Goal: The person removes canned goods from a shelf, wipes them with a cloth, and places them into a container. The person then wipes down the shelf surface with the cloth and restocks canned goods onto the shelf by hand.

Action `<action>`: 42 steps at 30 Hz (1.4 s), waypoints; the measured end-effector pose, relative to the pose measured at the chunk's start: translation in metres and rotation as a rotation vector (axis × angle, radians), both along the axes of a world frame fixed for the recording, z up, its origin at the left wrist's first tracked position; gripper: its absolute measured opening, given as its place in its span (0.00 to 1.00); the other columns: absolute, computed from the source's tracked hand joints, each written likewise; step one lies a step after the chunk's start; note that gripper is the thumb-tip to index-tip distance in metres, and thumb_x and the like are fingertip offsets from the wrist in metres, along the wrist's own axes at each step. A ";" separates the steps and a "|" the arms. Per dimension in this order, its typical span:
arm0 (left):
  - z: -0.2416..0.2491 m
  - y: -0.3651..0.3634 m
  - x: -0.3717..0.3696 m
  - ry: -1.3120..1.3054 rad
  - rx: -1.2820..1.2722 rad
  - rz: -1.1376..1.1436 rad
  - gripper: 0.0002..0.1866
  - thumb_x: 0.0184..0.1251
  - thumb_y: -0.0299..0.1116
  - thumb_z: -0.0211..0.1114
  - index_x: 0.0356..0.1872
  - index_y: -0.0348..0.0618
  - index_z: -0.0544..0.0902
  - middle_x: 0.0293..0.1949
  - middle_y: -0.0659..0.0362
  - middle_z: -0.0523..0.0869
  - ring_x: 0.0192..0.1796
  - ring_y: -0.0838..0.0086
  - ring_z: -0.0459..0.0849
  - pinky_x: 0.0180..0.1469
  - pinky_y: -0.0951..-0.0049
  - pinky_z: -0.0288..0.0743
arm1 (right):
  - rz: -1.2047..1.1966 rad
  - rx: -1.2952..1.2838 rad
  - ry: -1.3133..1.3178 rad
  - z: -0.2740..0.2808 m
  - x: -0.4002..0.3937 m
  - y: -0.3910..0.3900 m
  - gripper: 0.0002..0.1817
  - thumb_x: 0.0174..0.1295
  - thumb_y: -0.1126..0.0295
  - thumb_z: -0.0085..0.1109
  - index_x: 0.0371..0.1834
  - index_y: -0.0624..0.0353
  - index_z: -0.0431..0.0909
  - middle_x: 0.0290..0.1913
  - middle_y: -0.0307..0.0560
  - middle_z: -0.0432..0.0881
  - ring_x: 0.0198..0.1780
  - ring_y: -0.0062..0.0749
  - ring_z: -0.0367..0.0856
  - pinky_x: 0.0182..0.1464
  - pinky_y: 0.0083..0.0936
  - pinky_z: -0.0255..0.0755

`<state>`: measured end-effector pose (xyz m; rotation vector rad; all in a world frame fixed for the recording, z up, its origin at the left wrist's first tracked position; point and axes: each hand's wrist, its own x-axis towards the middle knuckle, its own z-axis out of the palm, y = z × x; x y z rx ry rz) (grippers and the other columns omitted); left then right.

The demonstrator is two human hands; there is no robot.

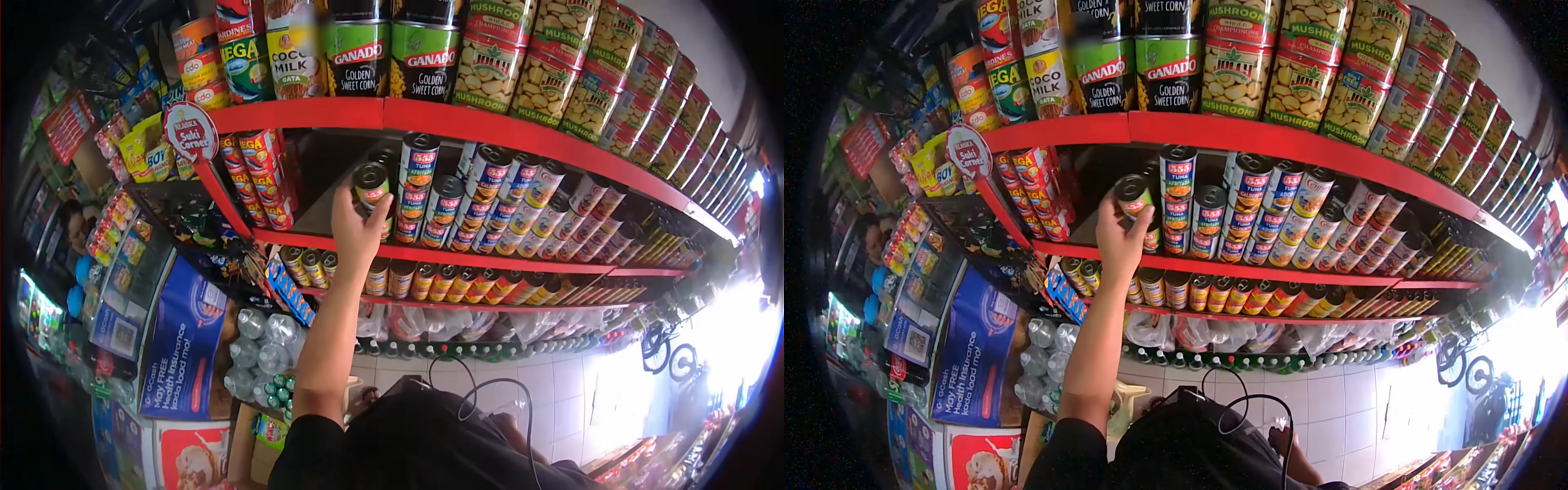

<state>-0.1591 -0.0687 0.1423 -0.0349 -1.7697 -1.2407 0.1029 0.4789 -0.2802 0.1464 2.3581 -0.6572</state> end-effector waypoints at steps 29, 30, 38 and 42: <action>-0.135 0.107 0.148 -0.422 0.052 -0.075 0.30 0.41 0.26 0.82 0.51 0.38 0.81 0.44 0.49 0.84 0.48 0.60 0.85 0.52 0.63 0.78 | 0.734 -0.579 1.060 0.365 -0.171 -0.284 0.17 0.49 0.77 0.74 0.45 0.58 0.89 0.44 0.48 0.79 0.46 0.45 0.82 0.50 0.38 0.78; -0.134 0.106 0.150 -0.375 -0.038 -0.019 0.29 0.41 0.26 0.81 0.49 0.40 0.82 0.45 0.49 0.84 0.49 0.54 0.84 0.53 0.60 0.77 | 0.719 -0.581 1.066 0.367 -0.169 -0.286 0.16 0.50 0.77 0.73 0.45 0.58 0.89 0.43 0.47 0.79 0.44 0.44 0.82 0.48 0.37 0.78; -0.112 0.108 0.153 -0.414 -0.154 0.048 0.27 0.43 0.31 0.81 0.48 0.47 0.82 0.45 0.54 0.84 0.52 0.51 0.82 0.54 0.54 0.77 | 0.727 -0.533 1.028 0.379 -0.168 -0.281 0.15 0.53 0.76 0.70 0.45 0.57 0.88 0.43 0.48 0.80 0.44 0.45 0.83 0.45 0.37 0.80; -0.115 0.106 0.157 -0.393 -0.183 0.080 0.27 0.42 0.29 0.80 0.48 0.47 0.82 0.44 0.52 0.84 0.50 0.50 0.82 0.53 0.55 0.78 | 0.723 -0.568 0.966 0.374 -0.162 -0.282 0.16 0.53 0.75 0.71 0.46 0.55 0.88 0.43 0.48 0.80 0.44 0.45 0.83 0.44 0.37 0.80</action>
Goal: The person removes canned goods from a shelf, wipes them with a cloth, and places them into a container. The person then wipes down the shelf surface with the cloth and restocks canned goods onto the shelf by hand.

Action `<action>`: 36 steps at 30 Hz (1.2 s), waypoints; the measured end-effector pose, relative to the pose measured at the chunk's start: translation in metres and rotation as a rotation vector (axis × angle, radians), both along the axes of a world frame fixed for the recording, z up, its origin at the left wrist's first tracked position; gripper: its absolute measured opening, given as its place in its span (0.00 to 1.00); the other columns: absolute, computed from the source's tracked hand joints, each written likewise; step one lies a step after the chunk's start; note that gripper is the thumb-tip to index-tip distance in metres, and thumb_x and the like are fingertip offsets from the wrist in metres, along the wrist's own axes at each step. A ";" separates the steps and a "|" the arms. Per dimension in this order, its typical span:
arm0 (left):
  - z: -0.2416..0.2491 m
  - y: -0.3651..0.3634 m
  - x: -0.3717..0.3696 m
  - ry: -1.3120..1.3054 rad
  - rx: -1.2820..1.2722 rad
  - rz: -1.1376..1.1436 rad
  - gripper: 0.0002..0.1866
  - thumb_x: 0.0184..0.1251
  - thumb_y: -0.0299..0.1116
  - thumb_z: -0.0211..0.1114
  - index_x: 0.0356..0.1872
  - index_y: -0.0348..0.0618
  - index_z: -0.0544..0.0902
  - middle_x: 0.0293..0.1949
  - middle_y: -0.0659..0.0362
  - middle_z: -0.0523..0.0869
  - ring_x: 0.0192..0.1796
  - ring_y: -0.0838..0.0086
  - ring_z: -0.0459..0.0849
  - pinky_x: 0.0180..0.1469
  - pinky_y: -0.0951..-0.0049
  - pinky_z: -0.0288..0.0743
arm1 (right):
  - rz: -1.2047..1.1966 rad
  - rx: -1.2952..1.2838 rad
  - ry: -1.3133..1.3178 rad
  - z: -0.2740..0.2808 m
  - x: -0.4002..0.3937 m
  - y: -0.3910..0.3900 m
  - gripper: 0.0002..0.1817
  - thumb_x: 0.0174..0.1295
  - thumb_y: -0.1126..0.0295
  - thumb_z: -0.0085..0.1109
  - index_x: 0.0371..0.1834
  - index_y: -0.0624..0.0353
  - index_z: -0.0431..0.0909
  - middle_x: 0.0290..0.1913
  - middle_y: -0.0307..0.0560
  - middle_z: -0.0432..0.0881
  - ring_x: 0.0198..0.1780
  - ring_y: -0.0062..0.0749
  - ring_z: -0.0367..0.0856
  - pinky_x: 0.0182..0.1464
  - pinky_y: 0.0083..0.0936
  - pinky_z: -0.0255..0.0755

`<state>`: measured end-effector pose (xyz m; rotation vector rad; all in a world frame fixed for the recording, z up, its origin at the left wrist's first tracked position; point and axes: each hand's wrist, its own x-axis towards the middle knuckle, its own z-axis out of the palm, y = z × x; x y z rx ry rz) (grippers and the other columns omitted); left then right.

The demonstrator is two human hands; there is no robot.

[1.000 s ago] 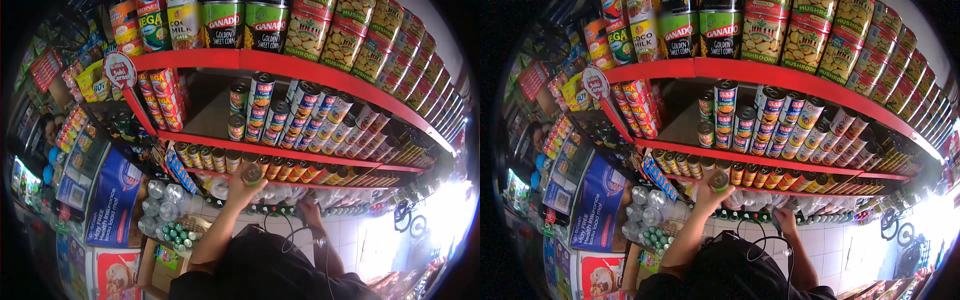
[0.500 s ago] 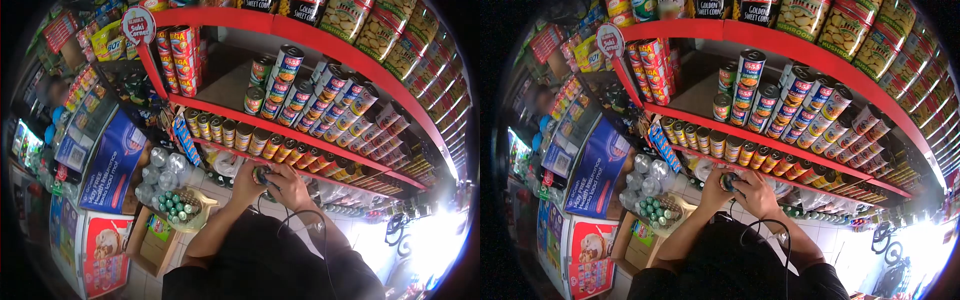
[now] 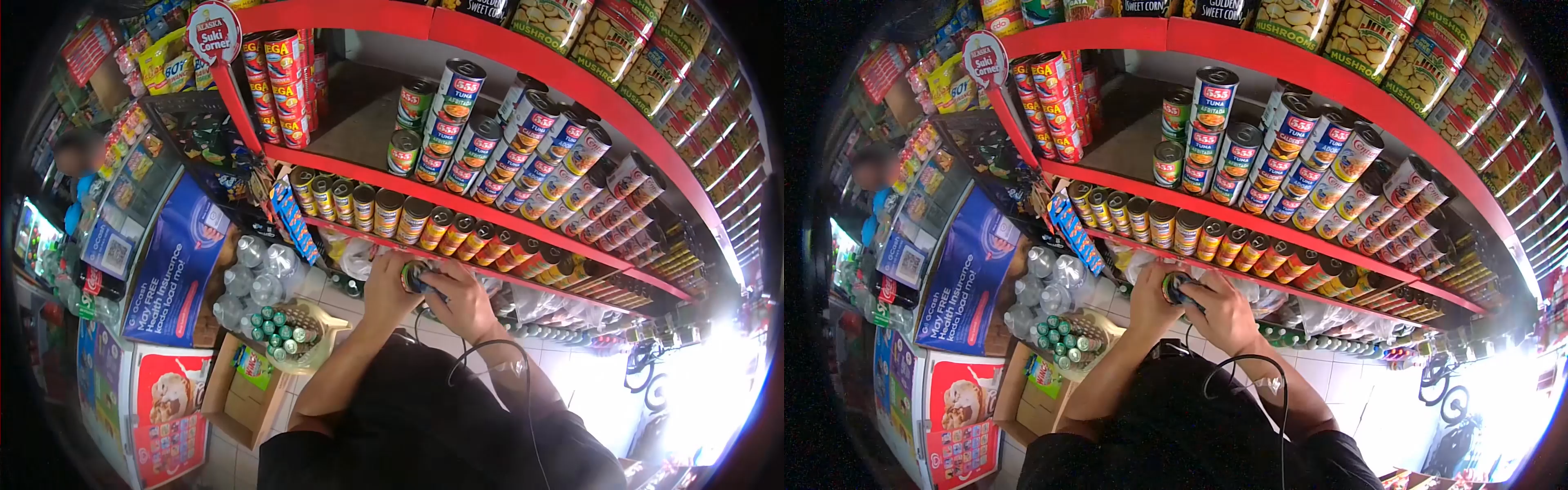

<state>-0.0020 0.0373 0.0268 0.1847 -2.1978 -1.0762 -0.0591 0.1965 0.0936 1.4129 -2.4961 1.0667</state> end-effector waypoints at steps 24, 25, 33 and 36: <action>-0.011 -0.001 0.018 -0.043 -0.012 -0.094 0.25 0.44 0.30 0.79 0.48 0.47 0.83 0.42 0.55 0.84 0.49 0.53 0.84 0.50 0.56 0.80 | 0.159 0.101 -0.087 0.002 0.005 0.028 0.12 0.57 0.72 0.69 0.45 0.53 0.88 0.40 0.46 0.80 0.42 0.44 0.83 0.41 0.39 0.81; -0.004 0.000 0.020 -0.040 0.006 -0.107 0.25 0.43 0.30 0.79 0.47 0.48 0.83 0.42 0.55 0.84 0.48 0.53 0.84 0.49 0.56 0.80 | 0.150 0.117 -0.135 0.002 0.001 0.031 0.12 0.56 0.72 0.69 0.45 0.53 0.88 0.40 0.46 0.80 0.41 0.45 0.83 0.41 0.39 0.81; -0.004 0.004 0.016 -0.029 -0.072 -0.041 0.24 0.42 0.29 0.79 0.46 0.50 0.83 0.41 0.56 0.83 0.49 0.54 0.83 0.49 0.57 0.80 | -0.031 -0.055 -0.036 -0.014 0.016 0.007 0.15 0.55 0.74 0.70 0.48 0.54 0.88 0.39 0.48 0.78 0.43 0.46 0.83 0.44 0.39 0.80; -0.015 -0.010 0.016 -0.006 -0.049 -0.033 0.25 0.42 0.28 0.79 0.46 0.50 0.83 0.42 0.56 0.83 0.49 0.54 0.83 0.50 0.58 0.80 | 0.096 0.012 -0.053 -0.003 0.027 0.001 0.17 0.54 0.74 0.70 0.48 0.53 0.88 0.39 0.46 0.79 0.45 0.44 0.84 0.45 0.38 0.81</action>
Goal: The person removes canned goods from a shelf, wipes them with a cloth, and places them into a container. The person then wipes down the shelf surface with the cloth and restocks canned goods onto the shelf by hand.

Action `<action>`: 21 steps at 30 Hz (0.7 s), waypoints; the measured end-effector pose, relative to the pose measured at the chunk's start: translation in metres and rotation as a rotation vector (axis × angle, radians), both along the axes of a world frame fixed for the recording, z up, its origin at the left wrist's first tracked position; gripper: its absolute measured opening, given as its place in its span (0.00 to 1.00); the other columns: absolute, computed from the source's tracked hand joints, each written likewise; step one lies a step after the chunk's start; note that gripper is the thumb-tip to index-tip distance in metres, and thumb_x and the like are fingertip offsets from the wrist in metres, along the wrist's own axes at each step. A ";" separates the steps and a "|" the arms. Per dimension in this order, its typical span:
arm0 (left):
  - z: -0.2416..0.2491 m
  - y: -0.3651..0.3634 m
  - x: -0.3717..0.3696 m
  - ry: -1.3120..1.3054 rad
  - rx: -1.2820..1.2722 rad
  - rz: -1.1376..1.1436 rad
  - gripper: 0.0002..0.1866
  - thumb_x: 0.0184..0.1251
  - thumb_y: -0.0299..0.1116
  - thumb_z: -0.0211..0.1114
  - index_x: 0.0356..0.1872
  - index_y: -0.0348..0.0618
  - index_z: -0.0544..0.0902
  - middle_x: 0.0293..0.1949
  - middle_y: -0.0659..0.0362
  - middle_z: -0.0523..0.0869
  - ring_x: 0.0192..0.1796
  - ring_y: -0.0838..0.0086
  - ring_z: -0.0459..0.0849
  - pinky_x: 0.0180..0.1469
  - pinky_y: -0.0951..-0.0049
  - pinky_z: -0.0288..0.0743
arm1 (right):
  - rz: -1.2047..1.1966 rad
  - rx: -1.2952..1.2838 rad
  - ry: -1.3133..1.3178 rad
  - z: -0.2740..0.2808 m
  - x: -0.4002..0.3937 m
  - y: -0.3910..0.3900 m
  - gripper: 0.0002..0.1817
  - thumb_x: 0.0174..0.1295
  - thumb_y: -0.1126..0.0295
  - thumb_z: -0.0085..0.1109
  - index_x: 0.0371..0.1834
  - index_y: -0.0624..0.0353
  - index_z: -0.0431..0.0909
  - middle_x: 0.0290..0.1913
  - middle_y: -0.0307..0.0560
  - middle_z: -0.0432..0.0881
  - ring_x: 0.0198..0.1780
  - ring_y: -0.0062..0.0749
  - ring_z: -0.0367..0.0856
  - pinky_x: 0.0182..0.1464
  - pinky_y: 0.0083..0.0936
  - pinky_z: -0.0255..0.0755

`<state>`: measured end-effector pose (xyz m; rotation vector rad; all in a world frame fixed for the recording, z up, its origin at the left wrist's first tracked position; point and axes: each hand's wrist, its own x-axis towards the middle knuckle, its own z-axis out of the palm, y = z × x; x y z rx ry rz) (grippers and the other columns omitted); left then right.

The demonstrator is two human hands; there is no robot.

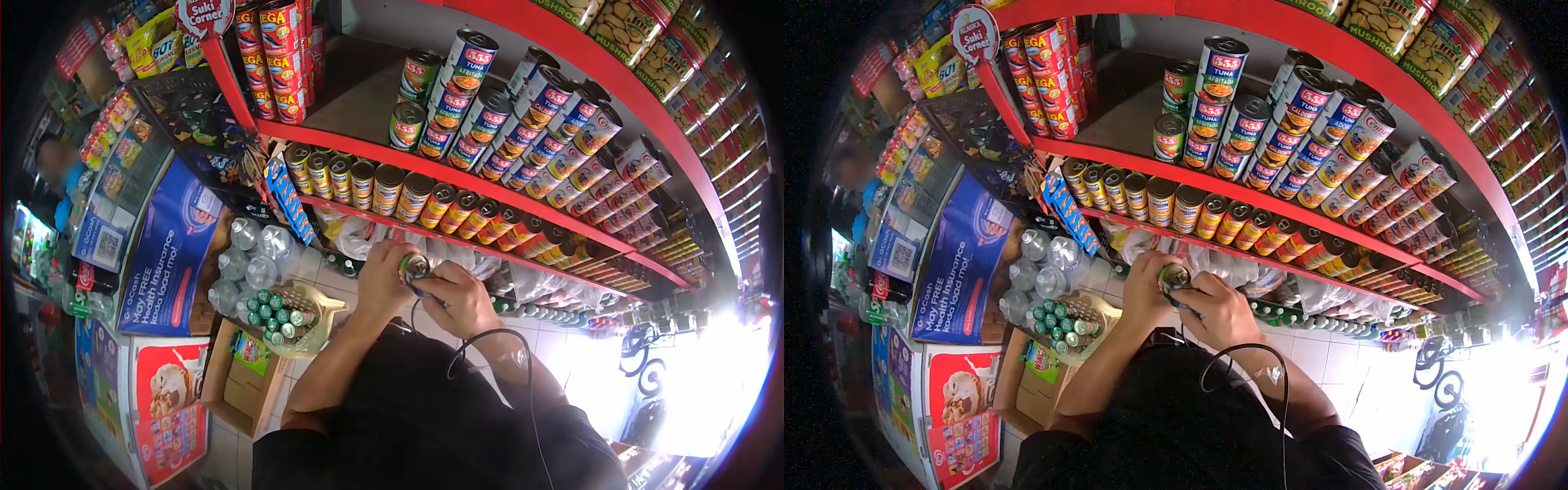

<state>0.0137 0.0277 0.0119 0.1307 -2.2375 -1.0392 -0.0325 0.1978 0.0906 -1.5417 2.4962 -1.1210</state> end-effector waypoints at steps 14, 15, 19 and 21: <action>0.006 -0.030 0.005 0.004 -0.038 0.008 0.26 0.44 0.28 0.78 0.50 0.48 0.83 0.44 0.56 0.84 0.50 0.55 0.83 0.51 0.57 0.80 | -0.126 0.028 -0.034 -0.002 -0.001 -0.035 0.14 0.54 0.78 0.70 0.45 0.57 0.87 0.40 0.48 0.79 0.42 0.48 0.84 0.44 0.38 0.80; 0.005 -0.032 0.003 0.010 -0.026 -0.004 0.26 0.44 0.28 0.79 0.49 0.48 0.83 0.44 0.56 0.84 0.51 0.55 0.83 0.51 0.57 0.80 | -0.153 -0.004 -0.027 -0.003 0.000 -0.038 0.14 0.54 0.77 0.70 0.45 0.57 0.88 0.40 0.48 0.79 0.42 0.47 0.84 0.44 0.38 0.80; 0.010 -0.051 0.000 0.055 0.043 -0.017 0.27 0.42 0.27 0.80 0.49 0.47 0.83 0.44 0.55 0.84 0.50 0.54 0.83 0.52 0.57 0.79 | -0.171 -0.059 -0.063 -0.008 0.006 -0.055 0.17 0.54 0.77 0.70 0.49 0.54 0.89 0.41 0.48 0.79 0.43 0.47 0.84 0.44 0.38 0.80; 0.012 -0.062 -0.001 0.089 0.083 -0.025 0.27 0.42 0.27 0.81 0.49 0.47 0.83 0.44 0.54 0.84 0.50 0.54 0.83 0.52 0.57 0.79 | -0.186 -0.050 -0.042 -0.013 0.009 -0.059 0.19 0.54 0.77 0.70 0.50 0.53 0.89 0.41 0.47 0.79 0.43 0.47 0.84 0.45 0.38 0.80</action>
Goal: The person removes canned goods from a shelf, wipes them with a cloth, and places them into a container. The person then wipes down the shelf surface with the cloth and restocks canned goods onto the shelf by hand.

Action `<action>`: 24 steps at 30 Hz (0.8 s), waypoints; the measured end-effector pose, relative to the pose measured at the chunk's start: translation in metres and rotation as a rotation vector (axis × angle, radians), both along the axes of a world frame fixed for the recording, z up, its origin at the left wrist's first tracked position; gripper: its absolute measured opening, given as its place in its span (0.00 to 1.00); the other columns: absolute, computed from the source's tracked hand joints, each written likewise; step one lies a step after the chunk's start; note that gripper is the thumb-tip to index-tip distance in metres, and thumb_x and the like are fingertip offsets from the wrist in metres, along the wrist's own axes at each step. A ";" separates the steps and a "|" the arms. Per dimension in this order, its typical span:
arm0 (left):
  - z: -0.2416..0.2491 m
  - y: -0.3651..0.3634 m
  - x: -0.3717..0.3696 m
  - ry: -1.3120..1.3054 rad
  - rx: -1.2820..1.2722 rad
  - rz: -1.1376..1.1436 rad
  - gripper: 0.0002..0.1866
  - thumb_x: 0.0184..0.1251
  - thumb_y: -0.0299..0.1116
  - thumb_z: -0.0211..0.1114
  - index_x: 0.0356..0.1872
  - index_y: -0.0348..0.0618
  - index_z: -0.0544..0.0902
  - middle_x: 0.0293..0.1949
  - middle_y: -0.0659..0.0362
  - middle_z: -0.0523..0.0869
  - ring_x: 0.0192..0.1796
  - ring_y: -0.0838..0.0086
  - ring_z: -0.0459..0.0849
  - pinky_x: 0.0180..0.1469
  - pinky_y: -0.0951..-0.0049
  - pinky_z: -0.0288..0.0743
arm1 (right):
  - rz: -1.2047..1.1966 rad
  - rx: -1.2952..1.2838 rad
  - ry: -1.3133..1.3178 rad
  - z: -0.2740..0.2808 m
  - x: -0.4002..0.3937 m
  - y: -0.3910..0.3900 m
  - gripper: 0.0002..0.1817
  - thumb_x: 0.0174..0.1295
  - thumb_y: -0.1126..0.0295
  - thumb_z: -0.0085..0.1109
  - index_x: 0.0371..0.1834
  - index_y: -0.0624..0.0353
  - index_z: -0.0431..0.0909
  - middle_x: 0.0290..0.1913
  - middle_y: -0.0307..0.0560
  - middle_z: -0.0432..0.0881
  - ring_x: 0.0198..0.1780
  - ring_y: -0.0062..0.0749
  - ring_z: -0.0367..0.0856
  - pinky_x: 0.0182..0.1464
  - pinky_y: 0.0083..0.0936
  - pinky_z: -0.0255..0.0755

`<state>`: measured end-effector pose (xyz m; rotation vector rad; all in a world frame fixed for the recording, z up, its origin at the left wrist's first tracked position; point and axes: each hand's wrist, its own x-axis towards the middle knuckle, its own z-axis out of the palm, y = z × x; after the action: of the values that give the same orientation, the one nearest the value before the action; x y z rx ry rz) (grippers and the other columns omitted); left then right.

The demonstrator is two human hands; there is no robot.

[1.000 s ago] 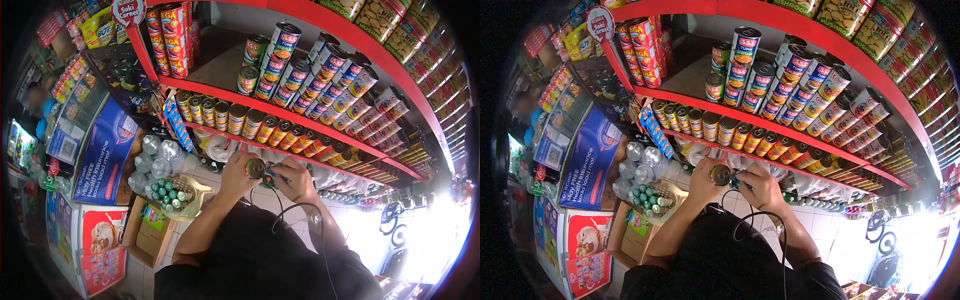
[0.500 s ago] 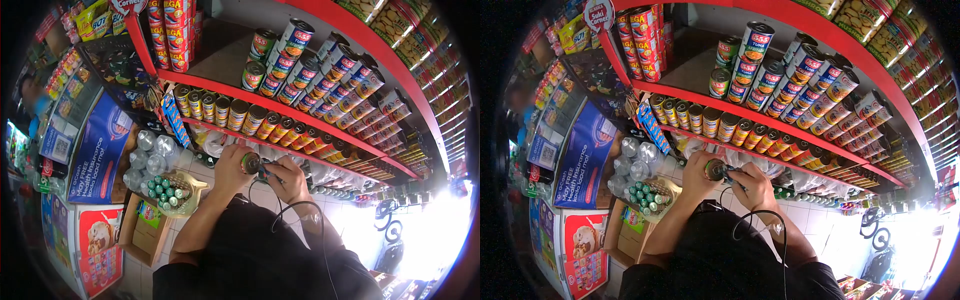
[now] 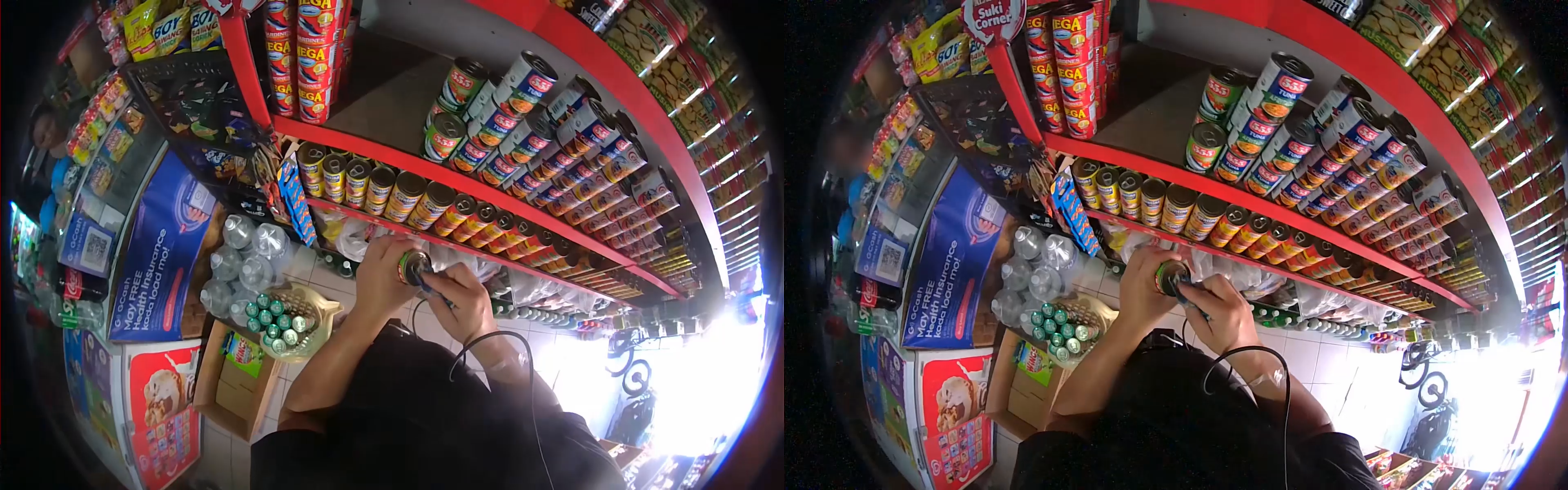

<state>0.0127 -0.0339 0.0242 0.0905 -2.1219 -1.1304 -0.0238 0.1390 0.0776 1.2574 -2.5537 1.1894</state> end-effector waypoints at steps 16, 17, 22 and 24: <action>-0.017 -0.049 -0.014 -0.099 0.109 -0.203 0.26 0.42 0.27 0.80 0.48 0.47 0.83 0.45 0.54 0.85 0.52 0.52 0.83 0.55 0.56 0.78 | 0.048 0.100 -0.053 0.015 -0.022 -0.029 0.18 0.55 0.76 0.68 0.50 0.54 0.87 0.40 0.49 0.82 0.42 0.48 0.84 0.44 0.38 0.80; -0.012 -0.049 -0.014 -0.110 0.149 -0.227 0.26 0.42 0.28 0.80 0.49 0.48 0.83 0.46 0.54 0.85 0.53 0.52 0.83 0.56 0.55 0.78 | -0.066 0.046 -0.044 0.015 -0.018 -0.031 0.17 0.55 0.76 0.68 0.50 0.54 0.87 0.41 0.49 0.82 0.42 0.48 0.84 0.45 0.38 0.80; -0.025 -0.042 -0.021 -0.118 0.153 -0.242 0.25 0.42 0.28 0.81 0.47 0.48 0.84 0.44 0.55 0.85 0.53 0.54 0.82 0.56 0.56 0.76 | -0.189 0.065 -0.022 -0.001 0.000 -0.054 0.17 0.55 0.75 0.69 0.49 0.56 0.86 0.43 0.51 0.82 0.45 0.50 0.84 0.47 0.39 0.80; -0.028 -0.045 -0.023 -0.087 0.115 -0.226 0.25 0.43 0.28 0.80 0.47 0.48 0.84 0.45 0.55 0.85 0.53 0.54 0.82 0.56 0.56 0.76 | -0.207 0.112 -0.015 -0.001 0.008 -0.060 0.16 0.55 0.75 0.70 0.49 0.56 0.86 0.44 0.50 0.81 0.45 0.50 0.84 0.48 0.39 0.80</action>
<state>-0.0105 -0.0786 -0.0042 -0.0500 -2.1837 -1.4039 -0.0163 0.0794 0.0769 0.9753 -2.7144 1.0321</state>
